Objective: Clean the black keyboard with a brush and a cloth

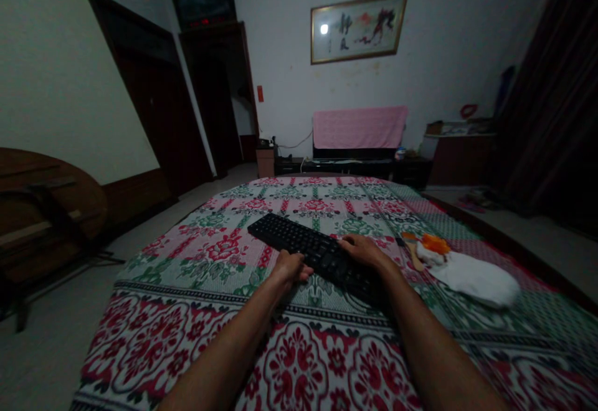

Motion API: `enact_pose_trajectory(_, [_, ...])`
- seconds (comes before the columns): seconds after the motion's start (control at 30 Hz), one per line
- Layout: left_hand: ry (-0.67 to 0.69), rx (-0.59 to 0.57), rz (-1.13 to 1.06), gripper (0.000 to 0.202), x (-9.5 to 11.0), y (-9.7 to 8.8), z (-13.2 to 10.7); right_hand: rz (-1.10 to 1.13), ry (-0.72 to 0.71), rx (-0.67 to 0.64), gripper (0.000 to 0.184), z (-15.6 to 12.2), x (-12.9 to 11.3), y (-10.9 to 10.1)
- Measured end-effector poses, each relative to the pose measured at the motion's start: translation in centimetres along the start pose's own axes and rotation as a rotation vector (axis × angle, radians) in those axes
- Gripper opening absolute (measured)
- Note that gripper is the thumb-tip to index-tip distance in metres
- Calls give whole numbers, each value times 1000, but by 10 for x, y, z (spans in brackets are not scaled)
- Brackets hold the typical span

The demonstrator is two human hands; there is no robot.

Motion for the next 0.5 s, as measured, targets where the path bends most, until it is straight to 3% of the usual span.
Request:
enact_pose_trajectory(0.3, [-59, -8, -120, 13, -9, 32, -8, -97, 47, 111, 41, 9, 7, 8])
enact_pose_trajectory(0.4, [-64, -79, -76, 9, -8, 30, -8, -95, 32, 111, 41, 9, 8, 9])
enact_pose_trajectory(0.5, [-74, -235, 74, 9, -4, 16, -4, -103, 37, 110, 42, 9, 9, 10])
Point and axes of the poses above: each hand's wrist, its own z-axis towards the middle knuckle, its own y-axis out of the palm, x = y × z, the point moved 4 cm from there along z, towards the middle knuckle, and after that the axes turned 8 degrees about y, right-handed, at the moved point
